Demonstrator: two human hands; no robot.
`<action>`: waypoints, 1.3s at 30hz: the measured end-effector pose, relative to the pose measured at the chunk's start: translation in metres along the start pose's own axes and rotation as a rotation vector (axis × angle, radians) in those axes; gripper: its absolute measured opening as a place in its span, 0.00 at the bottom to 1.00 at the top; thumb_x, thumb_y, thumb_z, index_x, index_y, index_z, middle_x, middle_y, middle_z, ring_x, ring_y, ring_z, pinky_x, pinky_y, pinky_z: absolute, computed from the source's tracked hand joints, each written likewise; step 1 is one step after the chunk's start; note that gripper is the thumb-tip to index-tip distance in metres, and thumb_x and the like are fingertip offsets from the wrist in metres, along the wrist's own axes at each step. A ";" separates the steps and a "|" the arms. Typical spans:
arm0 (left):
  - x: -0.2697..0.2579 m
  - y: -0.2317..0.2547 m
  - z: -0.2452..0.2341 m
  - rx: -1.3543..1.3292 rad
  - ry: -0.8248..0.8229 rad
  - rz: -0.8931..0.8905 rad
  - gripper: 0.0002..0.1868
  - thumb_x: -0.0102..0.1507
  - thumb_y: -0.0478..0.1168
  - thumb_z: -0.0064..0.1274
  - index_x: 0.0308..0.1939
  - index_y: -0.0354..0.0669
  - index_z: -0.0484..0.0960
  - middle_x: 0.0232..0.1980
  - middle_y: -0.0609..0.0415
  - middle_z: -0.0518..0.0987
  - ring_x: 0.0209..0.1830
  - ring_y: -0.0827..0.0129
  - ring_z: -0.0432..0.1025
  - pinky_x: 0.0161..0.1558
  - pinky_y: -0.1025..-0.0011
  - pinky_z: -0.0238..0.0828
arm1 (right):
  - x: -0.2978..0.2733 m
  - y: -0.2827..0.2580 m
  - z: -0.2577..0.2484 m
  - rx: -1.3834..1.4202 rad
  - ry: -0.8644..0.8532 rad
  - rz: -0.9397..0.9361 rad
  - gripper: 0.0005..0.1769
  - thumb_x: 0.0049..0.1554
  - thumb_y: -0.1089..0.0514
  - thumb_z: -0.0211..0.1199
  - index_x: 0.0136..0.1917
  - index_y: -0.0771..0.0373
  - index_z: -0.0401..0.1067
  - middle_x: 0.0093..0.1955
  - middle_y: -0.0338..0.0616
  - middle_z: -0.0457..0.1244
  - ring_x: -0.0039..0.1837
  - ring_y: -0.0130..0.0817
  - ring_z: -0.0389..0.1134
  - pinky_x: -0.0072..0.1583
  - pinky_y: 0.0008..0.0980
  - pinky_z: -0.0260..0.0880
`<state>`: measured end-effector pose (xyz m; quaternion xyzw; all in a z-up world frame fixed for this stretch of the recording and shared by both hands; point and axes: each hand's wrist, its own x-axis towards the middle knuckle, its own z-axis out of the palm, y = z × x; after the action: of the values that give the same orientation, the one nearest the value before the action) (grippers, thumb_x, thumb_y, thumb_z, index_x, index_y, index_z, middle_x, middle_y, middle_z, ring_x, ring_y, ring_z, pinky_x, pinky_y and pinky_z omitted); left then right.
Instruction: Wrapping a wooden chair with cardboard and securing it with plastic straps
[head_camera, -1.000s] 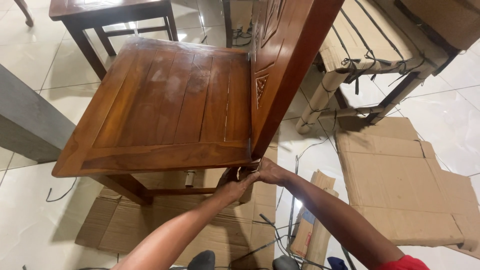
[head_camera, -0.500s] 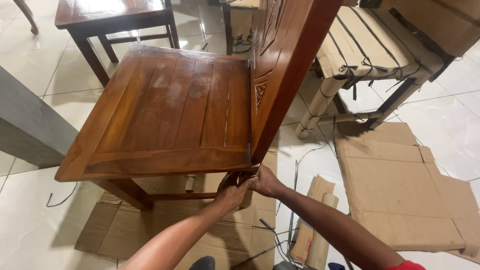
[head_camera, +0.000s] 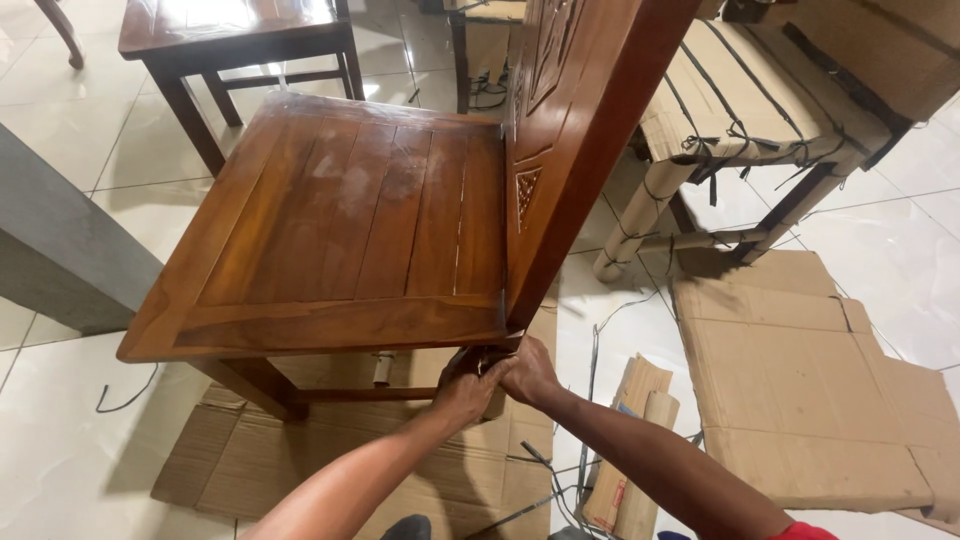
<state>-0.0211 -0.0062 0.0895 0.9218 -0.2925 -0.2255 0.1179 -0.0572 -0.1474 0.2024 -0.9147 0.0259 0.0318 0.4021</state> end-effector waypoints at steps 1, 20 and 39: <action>0.016 -0.014 0.030 0.000 0.002 -0.001 0.48 0.72 0.31 0.40 0.81 0.85 0.31 0.23 0.50 0.71 0.17 0.68 0.66 0.29 0.67 0.83 | 0.001 -0.002 0.001 -0.001 0.001 -0.002 0.15 0.49 0.60 0.58 0.50 0.66 0.72 0.44 0.57 0.71 0.54 0.63 0.71 0.55 0.58 0.74; -0.055 0.038 -0.050 -0.470 0.635 -0.044 0.36 0.64 0.70 0.51 0.53 0.40 0.81 0.47 0.40 0.83 0.50 0.42 0.77 0.41 0.53 0.80 | 0.006 -0.003 0.003 0.244 0.005 -0.063 0.16 0.46 0.64 0.64 0.49 0.69 0.75 0.45 0.60 0.70 0.55 0.61 0.71 0.53 0.58 0.72; -0.059 0.014 -0.051 -0.177 0.990 0.401 0.12 0.67 0.40 0.48 0.46 0.41 0.86 0.40 0.42 0.85 0.44 0.47 0.79 0.38 0.59 0.80 | 0.000 -0.022 -0.006 0.150 0.034 0.086 0.13 0.43 0.57 0.70 0.41 0.67 0.76 0.40 0.61 0.70 0.51 0.62 0.72 0.50 0.57 0.66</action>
<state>-0.0463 0.0220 0.1598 0.8306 -0.3519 0.2388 0.3594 -0.0553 -0.1375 0.2226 -0.8806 0.0743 0.0313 0.4670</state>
